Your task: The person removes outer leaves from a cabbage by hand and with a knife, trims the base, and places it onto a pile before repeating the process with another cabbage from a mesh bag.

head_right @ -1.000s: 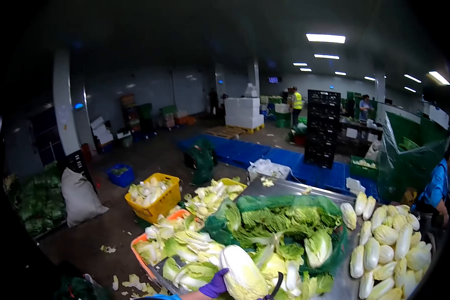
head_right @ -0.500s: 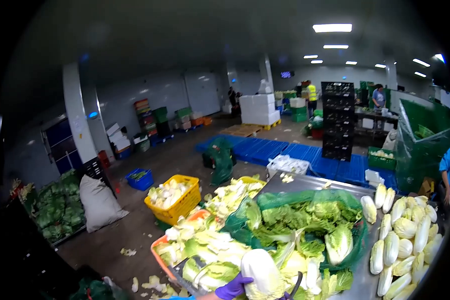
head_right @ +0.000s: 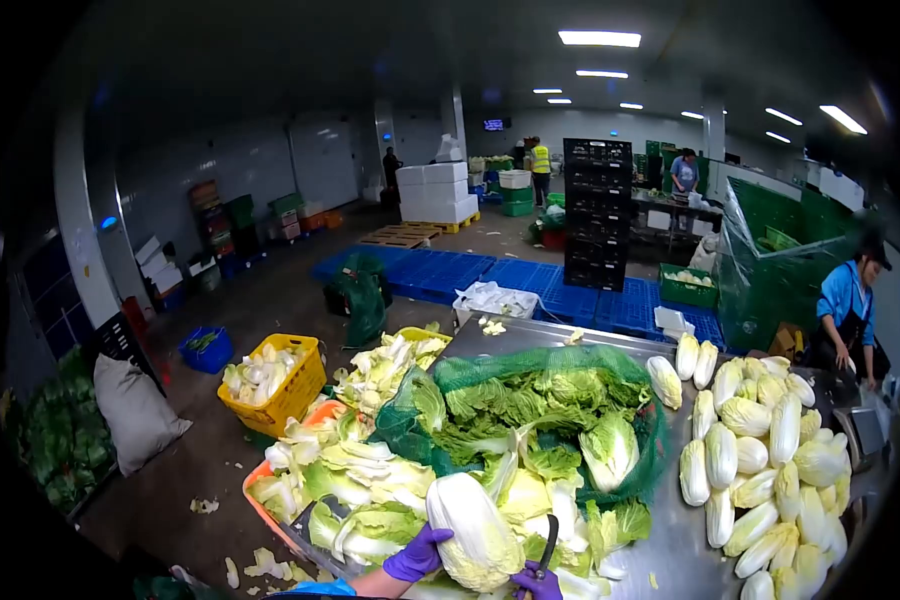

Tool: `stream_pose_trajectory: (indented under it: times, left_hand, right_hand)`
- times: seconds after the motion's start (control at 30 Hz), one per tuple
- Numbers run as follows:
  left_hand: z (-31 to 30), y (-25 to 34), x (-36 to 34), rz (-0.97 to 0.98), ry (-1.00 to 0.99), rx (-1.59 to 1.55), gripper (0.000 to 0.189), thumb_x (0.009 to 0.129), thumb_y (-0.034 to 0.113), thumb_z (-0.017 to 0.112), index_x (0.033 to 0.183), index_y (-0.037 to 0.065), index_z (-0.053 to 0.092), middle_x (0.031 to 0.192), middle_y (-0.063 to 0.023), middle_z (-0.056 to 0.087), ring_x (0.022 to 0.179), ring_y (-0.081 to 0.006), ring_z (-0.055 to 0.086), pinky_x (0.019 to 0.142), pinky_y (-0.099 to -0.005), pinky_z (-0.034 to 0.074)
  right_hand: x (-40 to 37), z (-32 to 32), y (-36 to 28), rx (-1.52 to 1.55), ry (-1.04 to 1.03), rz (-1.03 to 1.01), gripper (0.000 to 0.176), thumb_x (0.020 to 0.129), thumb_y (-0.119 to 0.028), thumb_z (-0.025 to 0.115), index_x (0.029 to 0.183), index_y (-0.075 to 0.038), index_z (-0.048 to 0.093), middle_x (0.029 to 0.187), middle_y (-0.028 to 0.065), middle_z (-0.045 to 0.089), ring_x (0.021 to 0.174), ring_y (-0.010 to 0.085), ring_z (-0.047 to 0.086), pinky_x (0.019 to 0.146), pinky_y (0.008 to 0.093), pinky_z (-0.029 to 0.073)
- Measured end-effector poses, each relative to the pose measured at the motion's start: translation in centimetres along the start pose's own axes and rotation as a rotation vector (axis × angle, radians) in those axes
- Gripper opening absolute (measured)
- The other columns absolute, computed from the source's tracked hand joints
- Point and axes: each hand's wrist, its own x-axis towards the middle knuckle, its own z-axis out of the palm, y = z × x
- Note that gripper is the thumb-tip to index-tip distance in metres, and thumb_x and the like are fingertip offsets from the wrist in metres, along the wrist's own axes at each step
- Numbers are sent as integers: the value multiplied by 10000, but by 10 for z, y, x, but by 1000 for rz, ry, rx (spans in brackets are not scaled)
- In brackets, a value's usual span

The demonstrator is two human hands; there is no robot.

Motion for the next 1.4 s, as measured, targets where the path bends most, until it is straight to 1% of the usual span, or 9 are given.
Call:
stream_pose_trajectory:
  times: [0.23, 0.77, 0.83, 0.97, 1.0, 1.07, 1.2, 1.3, 1.4]
  left_hand:
    - [16, 5, 10, -81, 283, -101, 577, 773, 182, 521, 1282, -14, 333, 1246, -182, 450, 1145, -346, 428, 1015, -443, 303]
    - [0, 11, 21, 47, 199, -141, 753, 697, 338, 594, 1309, 14, 299, 1275, -199, 412, 1149, -364, 414, 1006, -463, 305]
    - [6, 12, 19, 23, 221, -124, 733, 698, 314, 588, 1301, 5, 308, 1268, -206, 417, 1146, -368, 417, 1004, -463, 310]
    - [5, 9, 17, -98, 174, -137, 662, 730, 234, 568, 1290, -9, 310, 1254, -199, 432, 1141, -369, 416, 1015, -455, 296]
    - [15, 10, 13, -152, 225, -82, 643, 757, 221, 558, 1301, 4, 292, 1259, -183, 427, 1146, -355, 417, 1007, -453, 311]
    - [-3, -7, 16, -22, 69, 88, 682, 738, 165, 635, 1311, 37, 288, 1245, -119, 434, 1147, -292, 425, 988, -422, 345]
    - [6, -28, 15, 106, -68, 661, 826, 622, 205, 776, 1295, 48, 323, 1214, -77, 447, 1116, -193, 437, 942, -346, 373]
    - [-2, -49, 12, 219, -199, 1061, 1000, 580, 273, 806, 1353, 36, 219, 1308, -145, 363, 1192, -229, 379, 978, -350, 325]
    - [-8, -60, 16, 247, -256, 1039, 980, 588, 285, 800, 1350, 36, 235, 1303, -156, 373, 1184, -239, 402, 982, -339, 324]
  right_hand:
    - [-5, 0, -10, 86, 129, -96, 430, 687, -43, 659, 1084, 20, 506, 672, 17, 542, 502, 101, 511, 446, 219, 419]
    - [-11, 9, -36, 246, 63, -203, 453, 742, -72, 636, 1166, 1, 492, 626, -17, 495, 462, 53, 451, 457, 181, 396]
    - [-13, 13, -38, -84, 190, -284, 487, 741, -110, 660, 1185, -13, 484, 749, 7, 580, 452, 36, 437, 443, 171, 385]
    - [-19, 24, -41, -335, 209, -435, 512, 715, -113, 694, 1180, -24, 498, 1152, 83, 548, 901, 151, 569, 784, 274, 458]
    - [-22, 29, -48, -348, 211, -413, 538, 699, -119, 711, 1181, -18, 493, 1159, 101, 539, 1085, 184, 489, 914, 315, 388]
    - [-11, 32, -49, -506, 211, -672, 569, 679, -152, 733, 1176, -8, 496, 1166, 113, 539, 1066, 201, 516, 906, 321, 405]
    - [1, 45, -58, -519, 116, -662, 709, 615, -146, 778, 1232, -12, 456, 1226, 140, 500, 1141, 208, 469, 948, 321, 369]
    - [0, 48, -60, -512, 151, -358, 786, 574, -178, 814, 1235, 22, 437, 1162, 104, 543, 1057, 172, 516, 916, 302, 402]
    - [8, 29, -41, -436, 86, -484, 809, 564, -188, 831, 1234, 34, 436, 1109, 87, 562, 932, 125, 533, 796, 237, 432]
